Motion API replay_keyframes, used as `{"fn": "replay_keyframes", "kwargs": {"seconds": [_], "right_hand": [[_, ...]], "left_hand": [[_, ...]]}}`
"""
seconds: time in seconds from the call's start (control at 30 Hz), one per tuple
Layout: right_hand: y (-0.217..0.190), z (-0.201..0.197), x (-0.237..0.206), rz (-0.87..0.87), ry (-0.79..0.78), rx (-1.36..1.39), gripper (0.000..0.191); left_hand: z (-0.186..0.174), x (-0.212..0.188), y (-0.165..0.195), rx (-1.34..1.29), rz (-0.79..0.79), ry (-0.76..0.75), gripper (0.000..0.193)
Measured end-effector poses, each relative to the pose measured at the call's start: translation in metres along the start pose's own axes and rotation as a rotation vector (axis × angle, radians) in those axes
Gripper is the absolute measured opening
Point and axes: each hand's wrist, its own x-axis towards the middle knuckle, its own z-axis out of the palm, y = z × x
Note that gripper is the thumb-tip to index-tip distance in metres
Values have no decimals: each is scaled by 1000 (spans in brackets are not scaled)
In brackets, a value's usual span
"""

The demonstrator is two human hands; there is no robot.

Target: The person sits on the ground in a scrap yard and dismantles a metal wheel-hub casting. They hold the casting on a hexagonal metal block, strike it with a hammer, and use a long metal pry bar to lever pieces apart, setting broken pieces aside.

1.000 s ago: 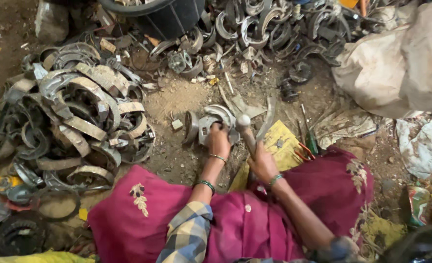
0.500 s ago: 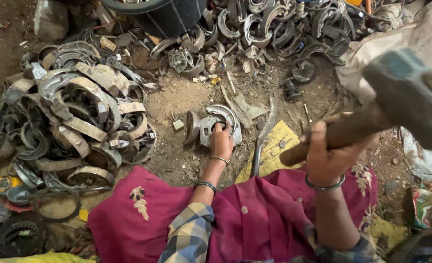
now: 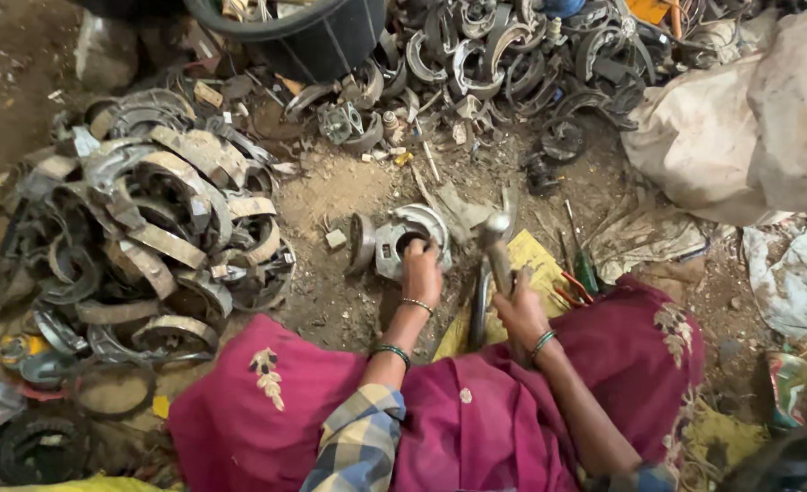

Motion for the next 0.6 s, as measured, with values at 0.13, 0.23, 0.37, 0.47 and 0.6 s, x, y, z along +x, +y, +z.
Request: {"fn": "replay_keyframes", "kwargs": {"seconds": [0.13, 0.23, 0.37, 0.47, 0.6], "right_hand": [[-67, -40, -22, -128, 215, 114, 55], [-111, -78, -44, -320, 332, 262, 48], [-129, -107, -56, -535, 382, 461, 44], [-110, -86, -51, -534, 350, 383, 41], [-66, -12, -33, -188, 55, -72, 57]], "left_hand": [[5, -7, 3, -38, -38, 30, 54], [-1, -4, -1, -92, -107, 51, 50], [-5, -3, -3, -75, -143, 27, 44], [-2, -4, -4, -72, -135, 45, 38], [1, 2, -4, -398, -194, 35, 16]]}}
